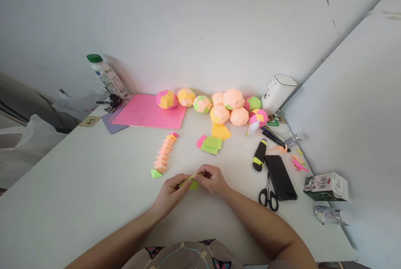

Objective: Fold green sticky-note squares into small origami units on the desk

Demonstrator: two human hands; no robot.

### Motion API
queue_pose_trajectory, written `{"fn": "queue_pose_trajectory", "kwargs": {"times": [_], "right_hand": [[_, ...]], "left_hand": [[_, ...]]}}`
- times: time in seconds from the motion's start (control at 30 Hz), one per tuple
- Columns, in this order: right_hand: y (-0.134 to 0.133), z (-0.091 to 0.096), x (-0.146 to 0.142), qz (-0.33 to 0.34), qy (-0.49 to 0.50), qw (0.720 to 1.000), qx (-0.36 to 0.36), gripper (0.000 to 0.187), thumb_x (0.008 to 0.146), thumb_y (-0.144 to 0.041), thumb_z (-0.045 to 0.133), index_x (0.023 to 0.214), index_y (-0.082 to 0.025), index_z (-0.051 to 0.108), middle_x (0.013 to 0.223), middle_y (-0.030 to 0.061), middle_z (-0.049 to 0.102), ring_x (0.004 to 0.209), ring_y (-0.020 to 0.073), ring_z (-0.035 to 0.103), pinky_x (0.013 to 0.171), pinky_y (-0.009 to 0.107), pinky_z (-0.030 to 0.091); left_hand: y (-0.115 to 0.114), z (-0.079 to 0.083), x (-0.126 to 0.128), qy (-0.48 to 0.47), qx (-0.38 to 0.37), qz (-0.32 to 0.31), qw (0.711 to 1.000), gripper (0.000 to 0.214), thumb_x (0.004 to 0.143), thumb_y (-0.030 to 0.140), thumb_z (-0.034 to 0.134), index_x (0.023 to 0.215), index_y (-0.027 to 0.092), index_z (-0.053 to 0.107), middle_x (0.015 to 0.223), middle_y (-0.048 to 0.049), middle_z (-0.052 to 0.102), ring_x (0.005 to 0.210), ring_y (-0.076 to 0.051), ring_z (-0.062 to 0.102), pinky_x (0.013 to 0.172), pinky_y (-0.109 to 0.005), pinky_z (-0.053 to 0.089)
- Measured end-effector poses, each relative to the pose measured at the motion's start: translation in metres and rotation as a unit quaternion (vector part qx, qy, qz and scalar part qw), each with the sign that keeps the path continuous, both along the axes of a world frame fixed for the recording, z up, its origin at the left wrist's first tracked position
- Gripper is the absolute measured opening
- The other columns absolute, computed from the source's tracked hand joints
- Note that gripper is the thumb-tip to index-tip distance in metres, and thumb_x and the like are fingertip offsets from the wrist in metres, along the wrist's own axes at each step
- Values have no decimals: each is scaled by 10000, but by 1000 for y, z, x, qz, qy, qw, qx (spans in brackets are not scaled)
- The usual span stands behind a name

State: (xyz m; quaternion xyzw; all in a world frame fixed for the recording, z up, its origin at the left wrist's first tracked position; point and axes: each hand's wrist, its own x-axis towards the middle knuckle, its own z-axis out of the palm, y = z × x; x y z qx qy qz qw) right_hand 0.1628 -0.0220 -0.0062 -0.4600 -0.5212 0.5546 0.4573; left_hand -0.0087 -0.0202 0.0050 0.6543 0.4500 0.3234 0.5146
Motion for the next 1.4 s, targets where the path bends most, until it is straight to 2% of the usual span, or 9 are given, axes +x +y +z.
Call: {"fn": "queue_pose_trajectory", "kwargs": {"times": [0.2, 0.37, 0.53, 0.63, 0.8, 0.97, 1.07, 1.23, 1.4], "right_hand": [[0, 2, 1, 7, -23, 1000, 11, 266, 763, -413, 643, 687, -161, 610, 649, 8, 560, 604, 122, 493, 566, 248, 422], [-2, 0, 1, -1, -20, 1000, -7, 322, 827, -448, 552, 695, -156, 579, 608, -8, 498, 546, 105, 448, 518, 231, 394], [-4, -1, -2, 6, -45, 999, 16, 274, 824, -438, 556, 831, -168, 601, 663, 3, 555, 567, 112, 483, 533, 236, 410], [-4, -2, -2, 9, -67, 997, 38, 247, 807, -403, 588, 808, -160, 636, 709, 31, 607, 626, 132, 529, 582, 255, 434], [-3, -5, -2, -26, -38, 999, -10, 255, 810, -409, 574, 781, -156, 595, 611, -6, 541, 500, 94, 462, 462, 216, 395], [-3, -4, -5, -30, -87, 994, 67, 207, 807, -362, 582, 858, -165, 623, 771, 39, 622, 627, 123, 542, 560, 240, 452], [-4, -4, -6, -19, -105, 991, 80, 221, 815, -339, 578, 930, -170, 662, 823, 60, 679, 696, 152, 599, 629, 274, 487], [-4, -5, -4, -7, -98, 994, 55, 231, 813, -350, 592, 915, -176, 703, 830, 61, 707, 734, 170, 633, 661, 291, 518], [-5, -9, -3, 10, -55, 998, 3, 253, 802, -368, 606, 898, -152, 699, 722, 46, 676, 617, 150, 615, 547, 268, 521]], "left_hand": [[0, -1, 1, -7, -38, 17, 999, 261, 803, 372, 529, 812, 158, 678, 706, -35, 616, 618, -140, 490, 549, -230, 387], [1, -2, 2, -27, -97, 39, 994, 265, 779, 396, 549, 772, 151, 650, 607, 4, 541, 512, -101, 412, 466, -208, 331], [2, -2, 3, -56, -156, 55, 985, 279, 749, 423, 576, 768, 151, 641, 514, 42, 462, 448, -82, 367, 426, -197, 298], [3, -1, 3, -80, -161, 61, 982, 272, 719, 421, 610, 779, 156, 639, 530, 46, 474, 462, -81, 383, 437, -193, 308], [5, -1, 3, -134, -181, 79, 971, 299, 695, 403, 648, 876, 165, 626, 564, 44, 511, 523, -95, 451, 505, -201, 374], [7, -4, 5, -136, -196, 81, 968, 315, 670, 399, 669, 852, 143, 640, 551, 43, 511, 489, -83, 429, 470, -198, 359], [7, -5, 5, -130, -193, 81, 969, 309, 668, 391, 672, 849, 141, 651, 541, 46, 507, 478, -78, 422, 456, -191, 352], [6, -6, 4, -132, -182, 86, 971, 291, 683, 392, 669, 835, 144, 653, 579, 32, 538, 497, -82, 449, 466, -194, 380], [6, -8, 5, -139, -180, 94, 969, 302, 677, 406, 678, 818, 141, 643, 576, 28, 550, 486, -81, 460, 466, -199, 392]]}}
